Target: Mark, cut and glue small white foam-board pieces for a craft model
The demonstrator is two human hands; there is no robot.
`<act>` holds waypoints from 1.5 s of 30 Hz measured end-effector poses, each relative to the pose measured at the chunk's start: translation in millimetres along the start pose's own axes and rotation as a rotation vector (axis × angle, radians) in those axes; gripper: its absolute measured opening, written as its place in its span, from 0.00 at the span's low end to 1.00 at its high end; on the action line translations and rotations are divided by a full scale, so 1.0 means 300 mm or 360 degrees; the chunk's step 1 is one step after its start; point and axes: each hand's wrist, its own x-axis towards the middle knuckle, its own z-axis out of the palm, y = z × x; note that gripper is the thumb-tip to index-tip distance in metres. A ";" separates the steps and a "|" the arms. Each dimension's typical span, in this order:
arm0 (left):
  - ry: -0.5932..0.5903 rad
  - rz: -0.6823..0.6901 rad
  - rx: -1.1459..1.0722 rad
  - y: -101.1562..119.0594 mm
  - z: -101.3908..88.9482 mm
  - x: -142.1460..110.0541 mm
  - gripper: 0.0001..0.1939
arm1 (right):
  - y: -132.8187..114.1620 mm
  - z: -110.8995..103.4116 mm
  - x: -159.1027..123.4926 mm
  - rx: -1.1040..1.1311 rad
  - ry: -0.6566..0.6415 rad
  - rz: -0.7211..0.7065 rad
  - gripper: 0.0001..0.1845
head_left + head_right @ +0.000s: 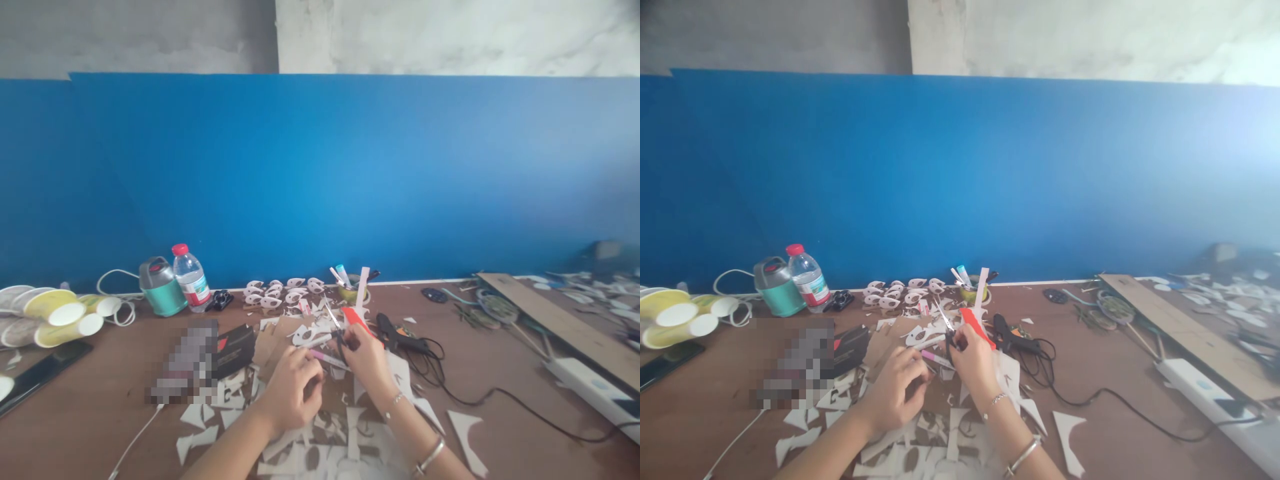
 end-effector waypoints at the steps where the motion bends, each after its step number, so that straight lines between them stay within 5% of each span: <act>1: -0.0001 -0.0002 -0.0002 0.000 0.000 0.001 0.07 | 0.000 -0.001 0.000 -0.0017 -0.0013 -0.0007 0.13; 13: 0.0080 -0.0068 -0.0033 -0.005 0.000 -0.003 0.05 | 0.011 0.015 0.004 -0.0154 0.0001 -0.0030 0.07; 32: 0.0515 -0.0568 -0.0362 -0.063 0.034 0.005 0.10 | -0.008 -0.008 0.001 0.0112 -0.0365 0.0236 0.05; 45: 0.0856 -0.0904 -0.0714 -0.119 0.059 0.016 0.13 | -0.032 0.019 -0.004 -0.0164 -0.0153 -0.0428 0.12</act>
